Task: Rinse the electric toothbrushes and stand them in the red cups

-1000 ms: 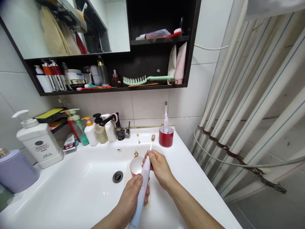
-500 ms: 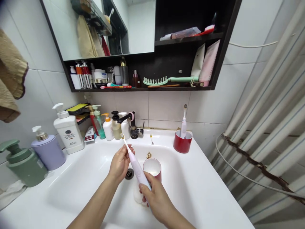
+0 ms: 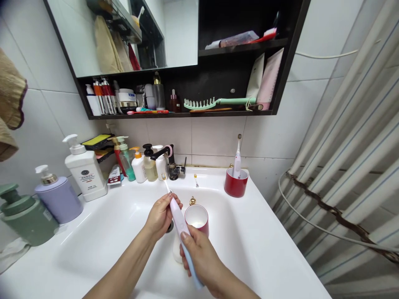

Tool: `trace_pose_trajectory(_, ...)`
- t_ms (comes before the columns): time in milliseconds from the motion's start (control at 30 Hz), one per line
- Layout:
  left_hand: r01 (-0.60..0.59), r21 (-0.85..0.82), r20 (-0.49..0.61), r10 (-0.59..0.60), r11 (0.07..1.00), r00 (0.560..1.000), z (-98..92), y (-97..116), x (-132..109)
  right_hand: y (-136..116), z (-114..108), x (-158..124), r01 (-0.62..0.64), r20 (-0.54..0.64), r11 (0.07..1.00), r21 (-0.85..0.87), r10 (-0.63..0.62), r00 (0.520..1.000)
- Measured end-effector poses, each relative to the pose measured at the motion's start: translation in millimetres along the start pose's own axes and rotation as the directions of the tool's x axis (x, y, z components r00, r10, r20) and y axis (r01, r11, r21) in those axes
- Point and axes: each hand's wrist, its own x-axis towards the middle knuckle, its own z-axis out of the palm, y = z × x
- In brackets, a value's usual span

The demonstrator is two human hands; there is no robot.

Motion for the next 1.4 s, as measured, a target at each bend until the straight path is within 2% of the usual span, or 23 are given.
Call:
trace_pose_trajectory(100,0.012,-0.057,0.002,-0.011,0.998,1.0,0.5,-0.8,-0.7,0.5,-1.7,-0.4,-0.018,0.034,1.0,0.021,0.017,0.999)
trace_pose_trajectory(167,0.006,-0.058,-0.021,-0.007,0.998,1.0,1.0,-3.2,-0.8,2.0,-3.6,0.6,-0.005,0.006,0.999,-0.04,0.005,1.0)
trace_pose_trajectory(300,0.009,0.016,-0.081,-0.008,1.0,0.997,-0.5,-4.8,1.2,5.2,-7.2,3.3,0.014,-0.064,0.983,-0.181,-0.026,0.998)
trace_pose_trajectory(400,-0.02,0.063,-0.133,0.028,0.998,0.991,-3.2,-2.5,3.5,5.5,-7.8,3.9,0.008,-0.072,0.976,-0.22,-0.024,0.997)
trace_pose_trajectory(467,-0.026,0.102,-0.119,0.038,0.994,0.992,-3.9,-2.1,3.9,5.2,-6.9,3.8,0.009,-0.08,0.973,-0.229,-0.028,0.996)
trace_pose_trajectory(600,-0.018,0.155,-0.063,0.029,0.988,0.998,-1.6,-6.8,1.6,5.8,-3.5,2.8,0.028,-0.088,0.98,-0.197,-0.046,0.995)
trace_pose_trajectory(833,-0.059,0.167,-0.051,0.069,0.984,0.996,1.0,-11.5,-0.2,6.9,-0.1,2.0,0.031,-0.103,0.991,-0.132,-0.045,0.994)
trace_pose_trajectory(1100,0.025,-0.011,-0.042,-0.025,1.0,0.999,8.2,-7.8,-4.1,6.8,1.5,1.3,0.063,-0.05,0.995,-0.074,-0.067,0.997)
trace_pose_trajectory(1400,0.008,0.012,-0.084,-0.007,1.0,0.996,7.8,-6.1,-3.5,2.9,-0.9,1.1,0.064,-0.058,0.994,-0.087,-0.07,0.996)
